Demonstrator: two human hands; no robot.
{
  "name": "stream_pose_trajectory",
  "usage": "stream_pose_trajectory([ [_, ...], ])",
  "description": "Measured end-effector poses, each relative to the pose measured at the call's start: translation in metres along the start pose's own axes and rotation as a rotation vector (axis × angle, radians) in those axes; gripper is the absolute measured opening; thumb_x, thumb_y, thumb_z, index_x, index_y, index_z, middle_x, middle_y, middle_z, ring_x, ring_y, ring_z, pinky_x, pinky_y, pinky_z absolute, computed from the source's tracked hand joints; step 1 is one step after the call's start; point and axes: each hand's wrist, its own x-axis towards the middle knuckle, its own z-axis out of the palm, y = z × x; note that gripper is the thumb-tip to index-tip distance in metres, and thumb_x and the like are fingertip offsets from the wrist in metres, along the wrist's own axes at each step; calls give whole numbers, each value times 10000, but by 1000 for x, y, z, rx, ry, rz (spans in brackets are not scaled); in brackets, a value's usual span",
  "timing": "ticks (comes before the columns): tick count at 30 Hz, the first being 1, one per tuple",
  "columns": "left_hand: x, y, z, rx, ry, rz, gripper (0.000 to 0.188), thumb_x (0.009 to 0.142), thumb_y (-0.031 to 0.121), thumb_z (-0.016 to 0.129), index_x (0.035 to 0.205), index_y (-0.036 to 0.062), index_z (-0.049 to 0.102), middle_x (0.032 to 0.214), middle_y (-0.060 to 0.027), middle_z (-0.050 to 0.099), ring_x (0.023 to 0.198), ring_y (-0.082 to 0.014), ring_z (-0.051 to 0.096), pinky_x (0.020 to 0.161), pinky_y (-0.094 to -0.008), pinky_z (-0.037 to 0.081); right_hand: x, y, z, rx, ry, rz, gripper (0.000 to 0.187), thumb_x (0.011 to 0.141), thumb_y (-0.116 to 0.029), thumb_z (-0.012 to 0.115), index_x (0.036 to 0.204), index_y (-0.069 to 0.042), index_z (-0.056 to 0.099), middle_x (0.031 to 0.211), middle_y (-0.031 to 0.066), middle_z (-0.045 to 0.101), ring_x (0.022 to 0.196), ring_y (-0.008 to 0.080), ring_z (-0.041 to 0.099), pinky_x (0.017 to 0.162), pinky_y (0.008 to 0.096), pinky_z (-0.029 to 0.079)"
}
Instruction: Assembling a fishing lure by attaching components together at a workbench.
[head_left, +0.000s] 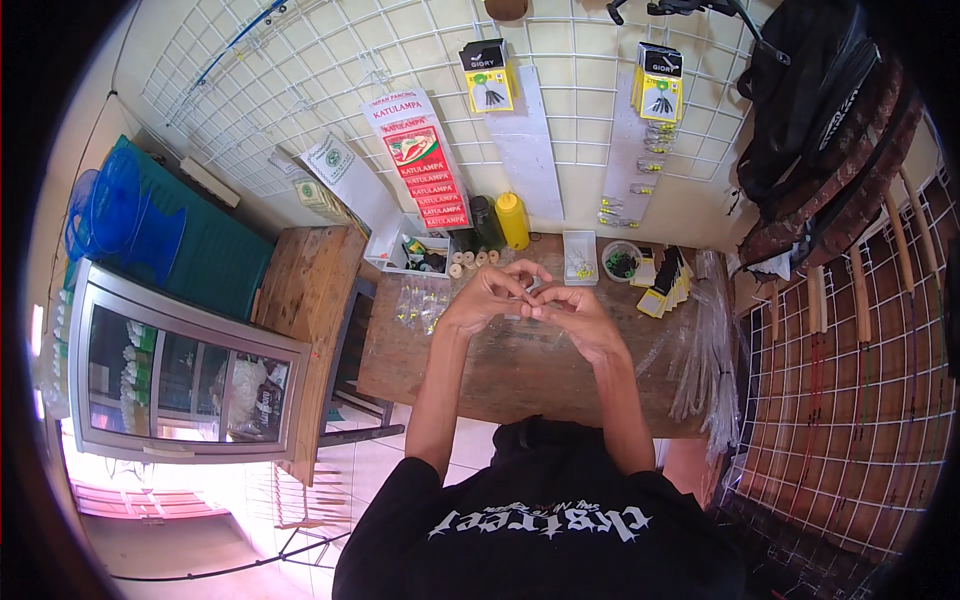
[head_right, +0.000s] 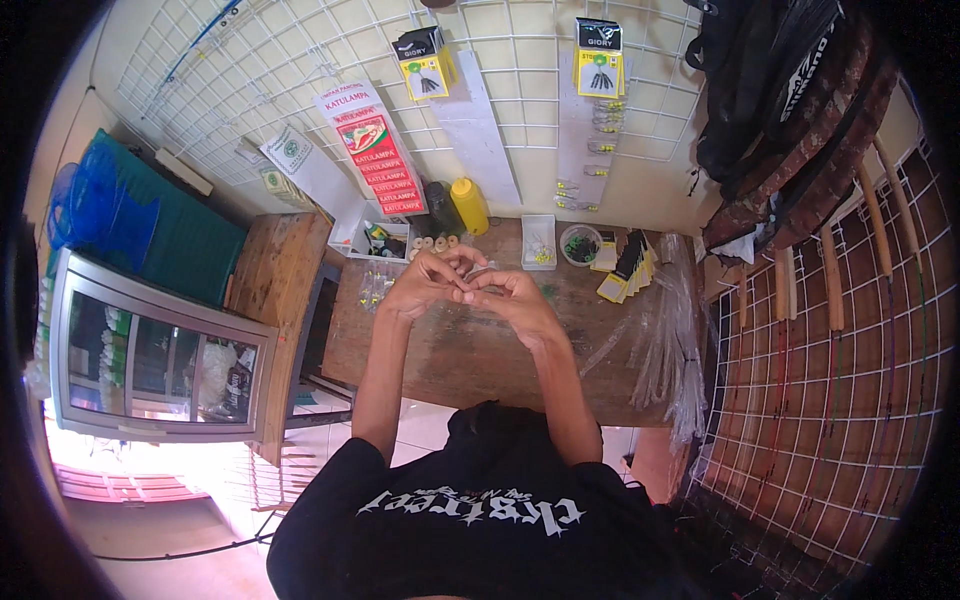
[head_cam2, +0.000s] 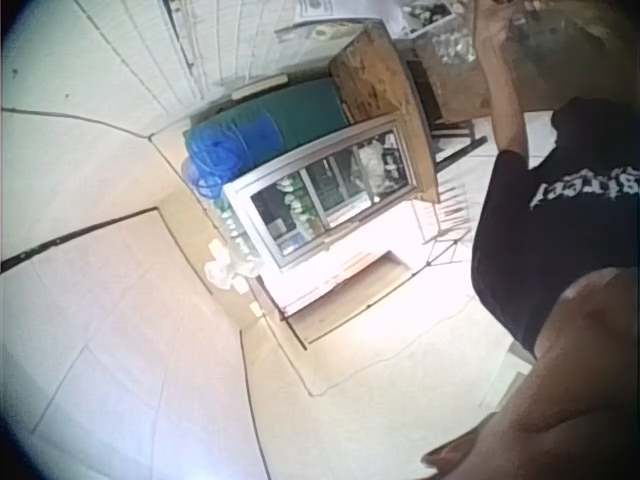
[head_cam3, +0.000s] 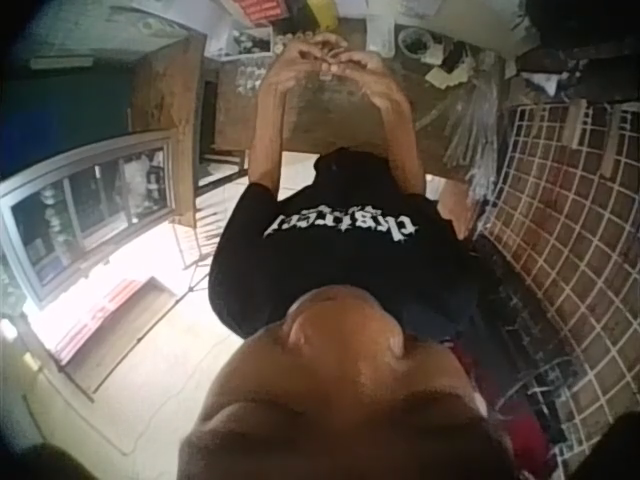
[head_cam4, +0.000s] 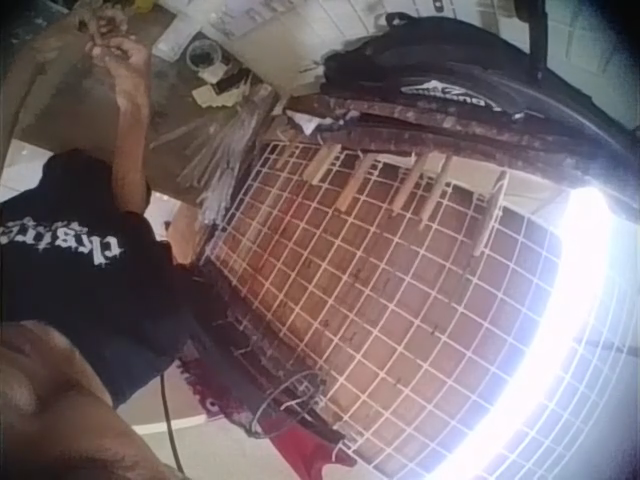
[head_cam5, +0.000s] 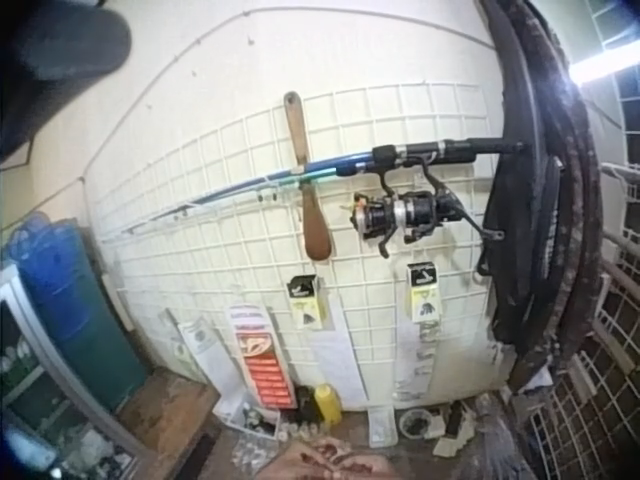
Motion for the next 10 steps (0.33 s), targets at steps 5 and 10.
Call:
stream_pose_trajectory([
  [5,-2,-1,14,-176,109,26,156,658,-65,761,792,5,723,1079,-105,592,896,-146,579,707,-262,491,-1,4,-1,67,-20,-29,179,810,-134,731,929,-9,684,887,15,660,824,76,575,770,231,447],
  [10,-10,-3,15,-127,230,-12,148,684,-78,742,805,4,719,1127,-125,589,925,-156,580,736,-276,506,-4,-1,1,-51,30,-26,218,831,-187,723,949,-7,684,901,14,660,866,81,567,814,236,428],
])
